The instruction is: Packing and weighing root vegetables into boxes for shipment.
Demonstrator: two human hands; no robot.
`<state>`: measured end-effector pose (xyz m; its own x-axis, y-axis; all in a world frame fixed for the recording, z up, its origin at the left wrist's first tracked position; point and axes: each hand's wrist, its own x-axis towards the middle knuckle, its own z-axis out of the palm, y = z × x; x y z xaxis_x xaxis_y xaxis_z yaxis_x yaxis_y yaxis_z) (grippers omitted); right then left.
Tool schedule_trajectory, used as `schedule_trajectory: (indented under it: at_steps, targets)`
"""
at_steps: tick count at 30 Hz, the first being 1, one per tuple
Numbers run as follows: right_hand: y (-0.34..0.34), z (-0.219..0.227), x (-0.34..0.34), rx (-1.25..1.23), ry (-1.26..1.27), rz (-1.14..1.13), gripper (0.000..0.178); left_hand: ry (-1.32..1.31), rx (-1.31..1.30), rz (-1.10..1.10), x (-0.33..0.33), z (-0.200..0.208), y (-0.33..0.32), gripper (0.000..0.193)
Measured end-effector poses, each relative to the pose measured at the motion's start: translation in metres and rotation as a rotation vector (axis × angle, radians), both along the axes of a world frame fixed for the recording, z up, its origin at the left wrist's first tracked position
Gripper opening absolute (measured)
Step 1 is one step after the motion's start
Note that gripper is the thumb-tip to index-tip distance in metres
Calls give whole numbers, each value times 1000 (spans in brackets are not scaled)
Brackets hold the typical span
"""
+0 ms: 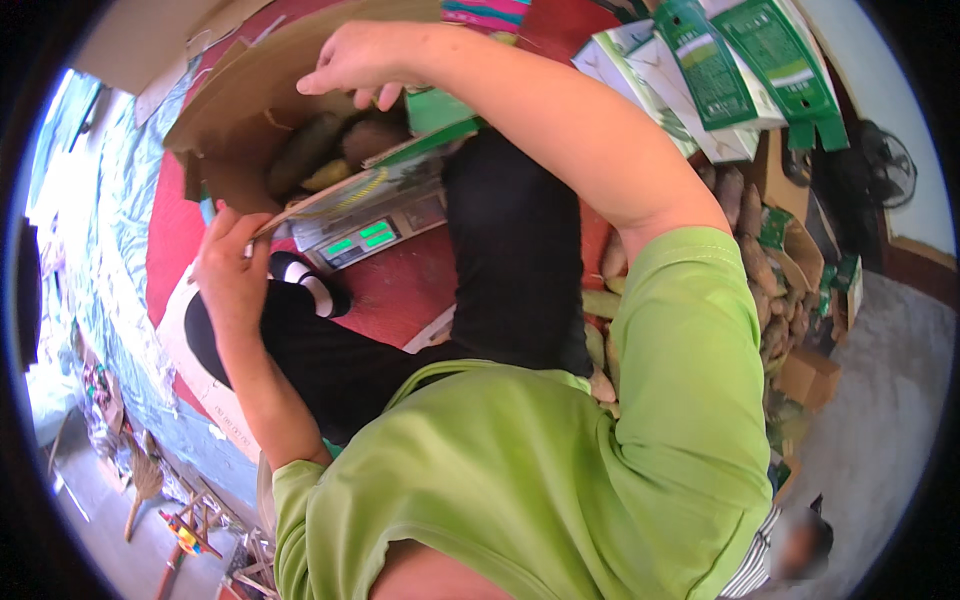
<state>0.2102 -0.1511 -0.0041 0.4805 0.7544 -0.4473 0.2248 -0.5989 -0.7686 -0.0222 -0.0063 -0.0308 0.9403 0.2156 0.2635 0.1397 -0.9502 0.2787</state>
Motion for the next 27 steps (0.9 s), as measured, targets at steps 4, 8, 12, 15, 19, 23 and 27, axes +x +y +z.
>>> schedule_trajectory:
  at_steps: [4, 8, 12, 15, 19, 23, 27]
  targets:
    - [-68, -12, 16, 277, 49, -205, 46, -19, -16, -22, -3, 2, -1, 11]
    - [-173, -40, 23, 285, 13, -489, 47, 6, -32, -1, -3, 5, -6, 11]
    - [-287, -121, 3, 16, -126, -702, 45, 26, -22, 24, 2, 0, -8, 11]
    - [-348, -190, -39, -95, 74, -892, 41, 56, -29, 50, 3, -2, -8, 10]
    - [-398, -267, -100, -308, 288, -1131, 37, 23, 13, 73, -1, -5, -5, 10]
    - [-473, -356, -154, -479, 159, -1197, 42, -22, 14, 15, 4, -7, -7, 12]
    - [-483, -399, -177, -519, -48, -1340, 55, -52, 47, -16, 8, -7, -6, 14]
